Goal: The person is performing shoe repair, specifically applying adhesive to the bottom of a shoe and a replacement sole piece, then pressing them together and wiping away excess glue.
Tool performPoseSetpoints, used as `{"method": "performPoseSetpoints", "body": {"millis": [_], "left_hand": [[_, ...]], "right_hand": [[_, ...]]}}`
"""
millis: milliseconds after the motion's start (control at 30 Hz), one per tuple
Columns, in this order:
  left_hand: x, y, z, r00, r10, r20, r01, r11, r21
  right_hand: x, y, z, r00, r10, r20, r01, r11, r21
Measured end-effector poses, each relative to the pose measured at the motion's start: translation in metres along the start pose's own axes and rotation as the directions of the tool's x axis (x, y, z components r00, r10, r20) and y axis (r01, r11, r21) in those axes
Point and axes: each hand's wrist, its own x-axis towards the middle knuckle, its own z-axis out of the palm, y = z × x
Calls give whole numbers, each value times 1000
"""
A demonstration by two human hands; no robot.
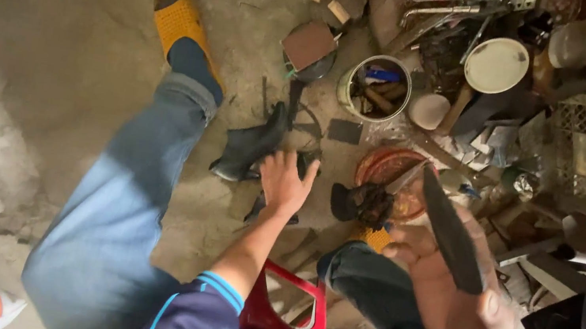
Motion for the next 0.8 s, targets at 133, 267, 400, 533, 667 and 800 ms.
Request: {"method": "performPoseSetpoints", "body": {"millis": [133,267,400,533,667,800], "left_hand": [[50,-21,1,976,-112,188,83,984,158],[73,-80,45,891,-123,437,-48,932,360],[80,-100,16,869,-52,492,-20,990,139],[105,-32,-174,742,-8,670,278,913,-297],[76,9,-296,767,127,628,419,642,-642],[-5,28,-371,824,426,375,160,459,-874]], "right_hand": [[0,7,-1,1000,-2,-19,1,999,-53],[7,16,3,999,41,-8,-41,985,-170],[5,22,2,998,56,-23,-60,964,-260],[4,26,16,1000,9,6,-6,924,-383],[-13,21,56,982,-126,141,183,816,-549],[-59,24,107,913,-219,345,408,536,-739]]}}
